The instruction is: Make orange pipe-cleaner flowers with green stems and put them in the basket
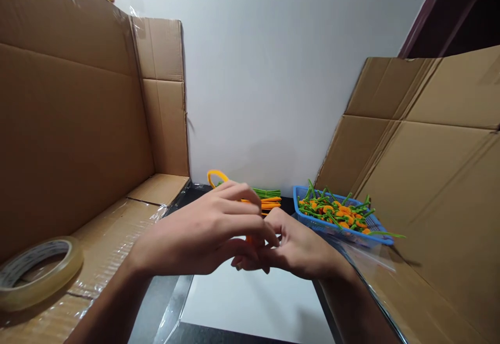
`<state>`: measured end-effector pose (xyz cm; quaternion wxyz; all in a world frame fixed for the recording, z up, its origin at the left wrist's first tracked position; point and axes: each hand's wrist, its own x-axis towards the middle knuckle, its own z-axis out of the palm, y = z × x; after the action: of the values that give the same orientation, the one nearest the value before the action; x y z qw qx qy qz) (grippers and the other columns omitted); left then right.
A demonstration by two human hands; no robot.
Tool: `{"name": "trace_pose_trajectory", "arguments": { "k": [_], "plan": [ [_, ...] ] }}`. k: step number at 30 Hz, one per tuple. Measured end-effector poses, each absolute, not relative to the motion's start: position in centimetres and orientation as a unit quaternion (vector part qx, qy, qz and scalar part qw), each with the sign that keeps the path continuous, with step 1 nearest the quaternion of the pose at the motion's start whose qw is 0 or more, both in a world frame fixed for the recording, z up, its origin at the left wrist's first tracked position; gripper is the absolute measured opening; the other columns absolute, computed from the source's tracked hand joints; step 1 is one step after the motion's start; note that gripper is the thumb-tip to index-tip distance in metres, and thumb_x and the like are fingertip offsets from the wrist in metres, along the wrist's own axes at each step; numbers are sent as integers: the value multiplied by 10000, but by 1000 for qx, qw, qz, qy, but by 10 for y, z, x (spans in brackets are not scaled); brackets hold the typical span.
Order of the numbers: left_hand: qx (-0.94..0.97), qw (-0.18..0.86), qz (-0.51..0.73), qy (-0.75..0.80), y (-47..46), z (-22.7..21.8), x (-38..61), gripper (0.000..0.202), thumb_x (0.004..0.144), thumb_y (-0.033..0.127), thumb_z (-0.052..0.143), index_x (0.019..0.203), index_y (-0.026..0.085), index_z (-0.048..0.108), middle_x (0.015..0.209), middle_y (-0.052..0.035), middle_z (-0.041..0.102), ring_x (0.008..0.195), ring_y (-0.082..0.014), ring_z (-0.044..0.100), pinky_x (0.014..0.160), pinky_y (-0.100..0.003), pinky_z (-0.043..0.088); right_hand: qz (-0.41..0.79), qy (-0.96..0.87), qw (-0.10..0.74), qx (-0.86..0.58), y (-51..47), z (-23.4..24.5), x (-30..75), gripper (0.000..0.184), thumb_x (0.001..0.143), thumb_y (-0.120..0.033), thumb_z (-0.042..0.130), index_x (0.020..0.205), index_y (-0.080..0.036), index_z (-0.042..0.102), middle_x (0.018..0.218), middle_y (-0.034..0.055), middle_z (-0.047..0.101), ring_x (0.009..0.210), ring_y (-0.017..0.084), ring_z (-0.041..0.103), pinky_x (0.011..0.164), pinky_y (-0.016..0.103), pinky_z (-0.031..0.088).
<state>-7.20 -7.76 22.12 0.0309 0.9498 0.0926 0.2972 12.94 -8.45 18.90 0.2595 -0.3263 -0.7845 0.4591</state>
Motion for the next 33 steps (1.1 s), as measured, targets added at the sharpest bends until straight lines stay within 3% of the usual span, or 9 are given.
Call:
{"name": "trace_pose_trajectory", "arguments": {
  "k": [2, 5, 9, 14, 21, 28, 31, 33],
  "plan": [
    [917, 2, 384, 110, -80, 222, -70, 190, 921, 183, 630, 1105, 227, 652, 1010, -41, 704, 1053, -185, 570, 950, -328, 441, 431, -776, 312, -339, -87, 190, 127, 313, 776, -454, 776, 653, -169, 738, 563, -21, 610, 564, 106, 538, 528, 227, 418],
    [854, -34, 498, 150, -84, 223, -70, 142, 895, 258, 678, 1016, 195, 638, 952, -46, 688, 957, -184, 594, 875, -328, 473, 378, -747, 420, -350, -94, 193, 123, 272, 793, -424, 768, 675, -180, 751, 671, 15, 691, 660, 135, 608, 607, 245, 485],
    [873, -40, 441, 206, -86, 221, -72, 243, 814, 335, 771, 939, 193, 619, 871, -8, 667, 808, -149, 593, 707, -274, 479, 316, -710, 527, -345, -103, 198, 122, 140, 815, -336, 762, 778, -202, 779, 767, 33, 725, 761, 167, 662, 695, 266, 534],
    [881, -99, 426, 180, -81, 213, -67, 61, 926, 229, 638, 964, 182, 636, 879, -20, 694, 784, -130, 632, 685, -248, 510, 249, -721, 538, -359, -104, 200, 127, 69, 792, -280, 792, 827, -222, 805, 759, 27, 734, 692, 152, 658, 638, 246, 514],
    [822, -253, 502, 94, -66, 199, -53, 143, 904, 79, 612, 1029, 132, 657, 919, -76, 746, 803, -171, 690, 680, -294, 570, 240, -715, 563, -337, -94, 197, 134, 113, 814, -300, 773, 897, -232, 809, 810, 40, 757, 726, 165, 671, 664, 267, 530],
    [771, -189, 595, 125, -52, 191, -43, 93, 846, 62, 690, 886, 144, 668, 839, -35, 744, 738, -124, 665, 677, -240, 551, 108, -780, 517, -336, -94, 205, 143, 212, 913, -267, 639, 1075, -263, 775, 1000, 72, 768, 894, 202, 694, 796, 335, 553],
    [774, -187, 588, 142, -52, 190, -42, 92, 853, 65, 679, 856, 154, 655, 811, -25, 731, 703, -115, 636, 656, -233, 531, 131, -774, 499, -368, -96, 207, 144, 251, 954, -329, 575, 1107, -262, 762, 1050, 78, 764, 967, 217, 690, 844, 362, 552],
    [784, -191, 573, 143, -52, 189, -41, 104, 866, 55, 653, 859, 159, 648, 810, -25, 727, 704, -117, 625, 654, -236, 521, 157, -753, 499, -399, -95, 207, 144, 241, 927, -379, 619, 1054, -248, 777, 1030, 78, 768, 945, 221, 701, 832, 360, 560]
  ]
}}
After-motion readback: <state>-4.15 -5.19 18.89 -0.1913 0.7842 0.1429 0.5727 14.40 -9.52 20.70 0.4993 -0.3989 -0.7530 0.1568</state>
